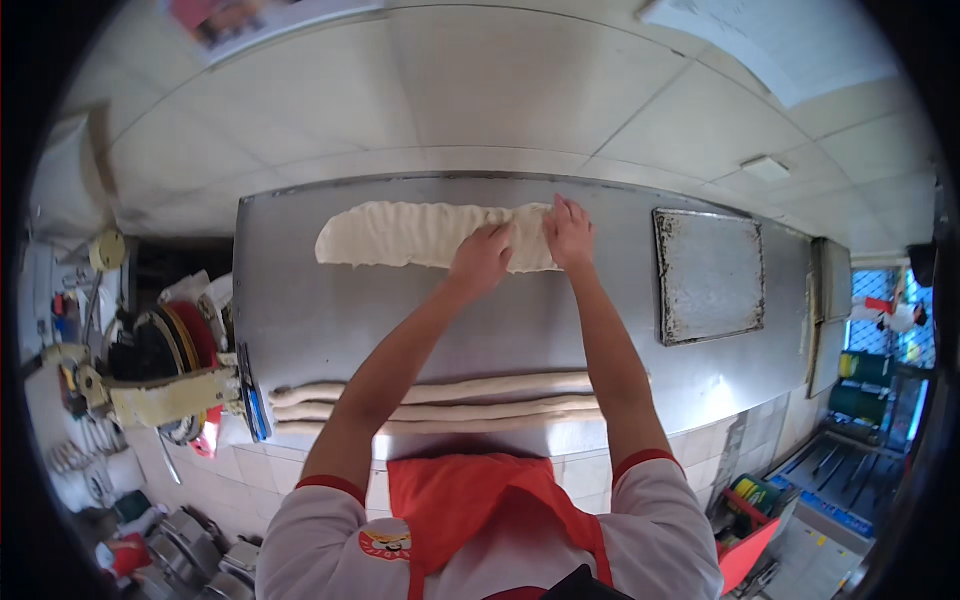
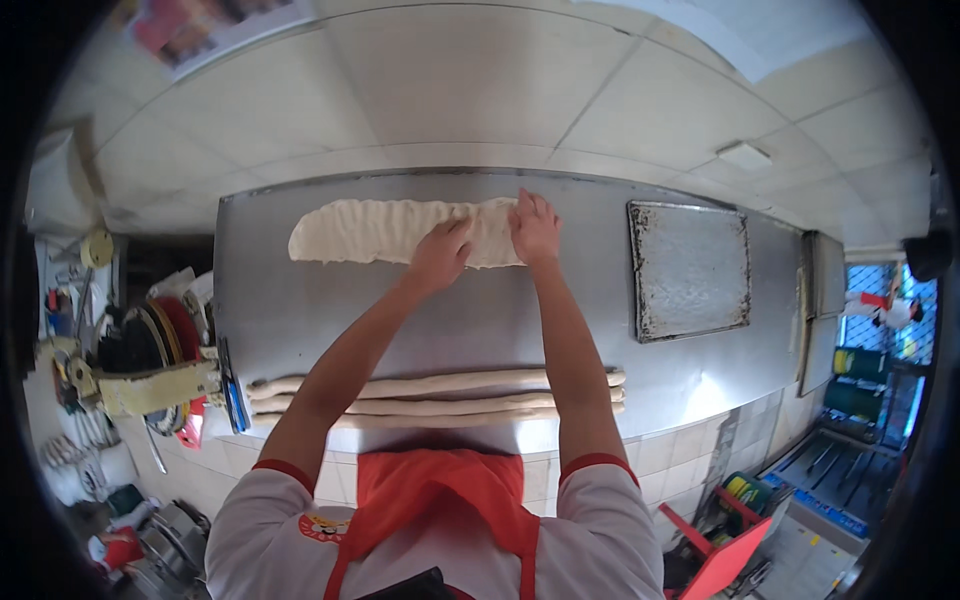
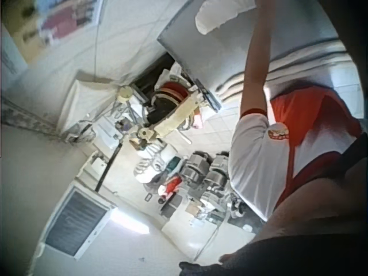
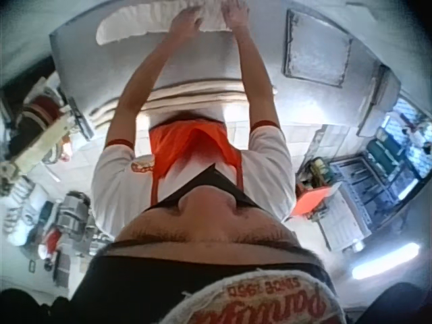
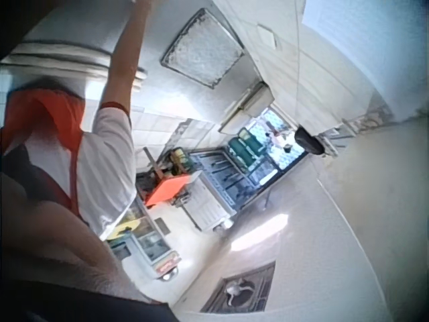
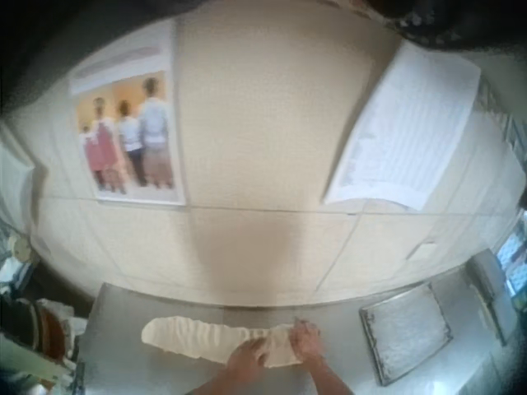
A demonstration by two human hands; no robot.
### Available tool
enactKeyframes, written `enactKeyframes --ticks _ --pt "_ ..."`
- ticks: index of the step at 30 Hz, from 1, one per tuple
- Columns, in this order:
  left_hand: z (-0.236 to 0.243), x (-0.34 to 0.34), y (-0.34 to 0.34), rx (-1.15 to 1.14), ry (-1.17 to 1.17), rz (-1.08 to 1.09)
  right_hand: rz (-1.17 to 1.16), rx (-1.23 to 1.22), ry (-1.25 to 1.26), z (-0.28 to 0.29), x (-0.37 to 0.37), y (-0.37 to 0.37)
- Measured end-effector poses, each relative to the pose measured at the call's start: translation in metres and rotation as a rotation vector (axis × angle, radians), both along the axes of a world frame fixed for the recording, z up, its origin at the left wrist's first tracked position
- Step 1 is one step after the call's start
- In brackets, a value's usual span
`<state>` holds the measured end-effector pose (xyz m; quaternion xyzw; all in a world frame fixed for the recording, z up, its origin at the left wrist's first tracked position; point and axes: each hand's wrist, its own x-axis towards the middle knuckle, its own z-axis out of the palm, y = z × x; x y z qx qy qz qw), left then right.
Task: The person rolls out long strips of dough on a metal work surface, then pinches off small pieces by hand and places them onto a metal tray.
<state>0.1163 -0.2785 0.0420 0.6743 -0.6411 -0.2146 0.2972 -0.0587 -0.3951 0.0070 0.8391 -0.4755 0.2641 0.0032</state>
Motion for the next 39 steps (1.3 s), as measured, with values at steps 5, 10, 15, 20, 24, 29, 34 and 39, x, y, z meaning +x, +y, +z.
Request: enactKeyframes --ticks 5,10,15,20,24,29,34,39 --pt "-0.082 -0.011 -0.097 -0.191 -0.577 0.073 0.210 0.505 0.000 -0.018 0.021 -0.052" --pt "-0.052 -0.027 -0.123 0.229 -0.234 -0.103 0.264 0.558 -0.180 -0.039 -0.033 -0.063" --pt "-0.052 -0.012 -0.111 0.195 -0.128 -0.334 0.411 0.760 -0.089 -0.024 -0.040 -0.071" --pt "-0.053 -0.001 -0.100 0.187 -0.229 -0.401 0.524 0.494 0.126 -0.007 -0.036 -0.059" --pt "-0.040 0.000 -0.086 0.025 -0.308 -0.152 0.503 0.400 0.169 -0.012 -0.032 -0.042" --pt "-0.036 0.038 -0.071 0.266 -0.315 -0.189 0.601 0.419 0.305 -0.007 -0.009 -0.032" --pt "-0.031 0.068 -0.057 0.062 -0.408 -0.153 0.633 0.156 0.147 -0.014 0.026 -0.010" --pt "-0.038 0.104 -0.032 -0.175 -0.431 -0.207 0.562 0.107 0.030 -0.019 0.082 0.016"
